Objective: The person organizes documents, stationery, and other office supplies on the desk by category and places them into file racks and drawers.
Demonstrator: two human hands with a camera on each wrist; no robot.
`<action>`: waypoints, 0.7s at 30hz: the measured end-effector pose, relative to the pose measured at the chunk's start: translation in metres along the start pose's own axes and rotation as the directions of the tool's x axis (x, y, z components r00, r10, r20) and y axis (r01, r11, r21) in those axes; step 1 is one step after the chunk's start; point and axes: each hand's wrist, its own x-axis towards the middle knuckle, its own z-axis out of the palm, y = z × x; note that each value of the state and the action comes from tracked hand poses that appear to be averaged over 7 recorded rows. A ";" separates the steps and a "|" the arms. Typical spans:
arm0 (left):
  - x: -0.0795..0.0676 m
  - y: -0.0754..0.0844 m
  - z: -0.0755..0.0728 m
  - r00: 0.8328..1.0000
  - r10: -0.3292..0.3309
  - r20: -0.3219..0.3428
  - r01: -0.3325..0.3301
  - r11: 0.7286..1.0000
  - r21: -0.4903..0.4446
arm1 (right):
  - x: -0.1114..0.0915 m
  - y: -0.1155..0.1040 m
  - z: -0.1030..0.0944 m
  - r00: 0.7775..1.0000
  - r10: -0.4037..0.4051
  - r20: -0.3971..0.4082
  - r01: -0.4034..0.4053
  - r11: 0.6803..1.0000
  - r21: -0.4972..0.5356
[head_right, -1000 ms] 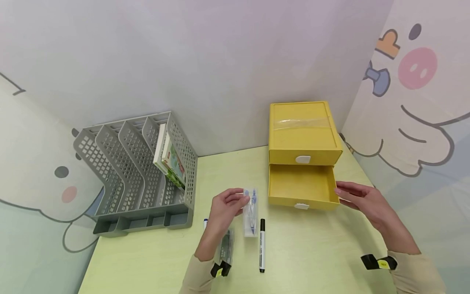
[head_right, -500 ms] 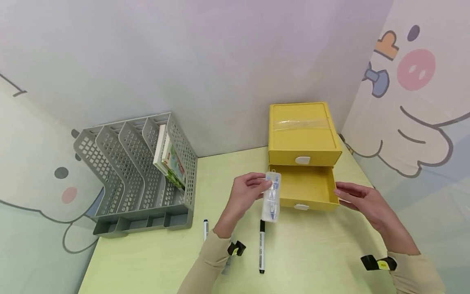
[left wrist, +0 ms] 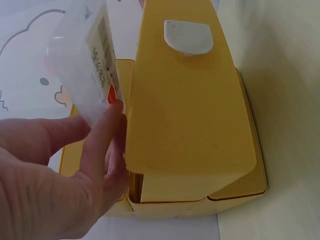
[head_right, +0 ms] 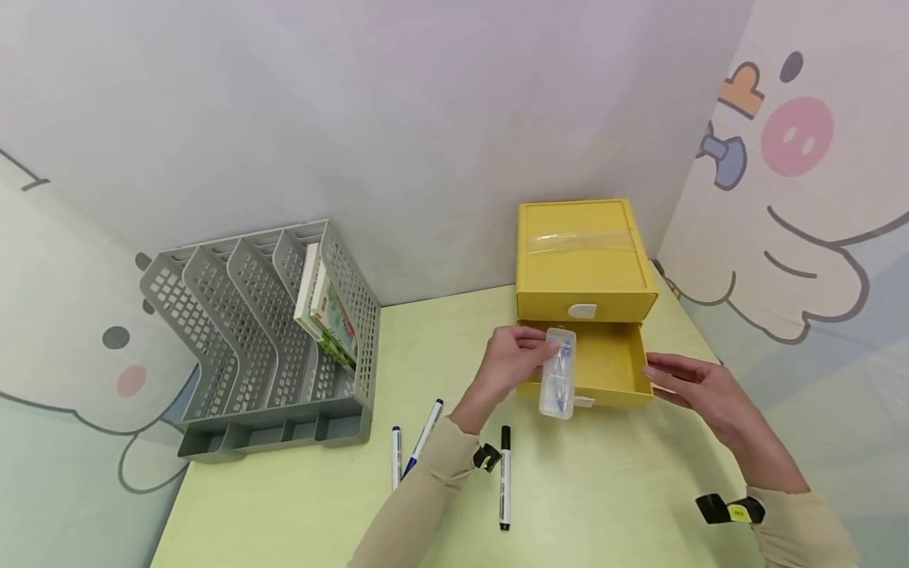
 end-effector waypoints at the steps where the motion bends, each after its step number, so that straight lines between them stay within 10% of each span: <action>1: 0.002 0.001 0.003 1.000 -0.012 -0.001 0.012 1.000 0.020 | 0.000 0.000 0.000 1.000 -0.001 0.001 0.001 1.000 0.003; 21: 0.025 0.004 0.049 0.984 -0.171 -0.055 0.169 0.985 -0.047 | -0.001 0.002 0.002 1.000 0.002 -0.025 -0.002 1.000 -0.012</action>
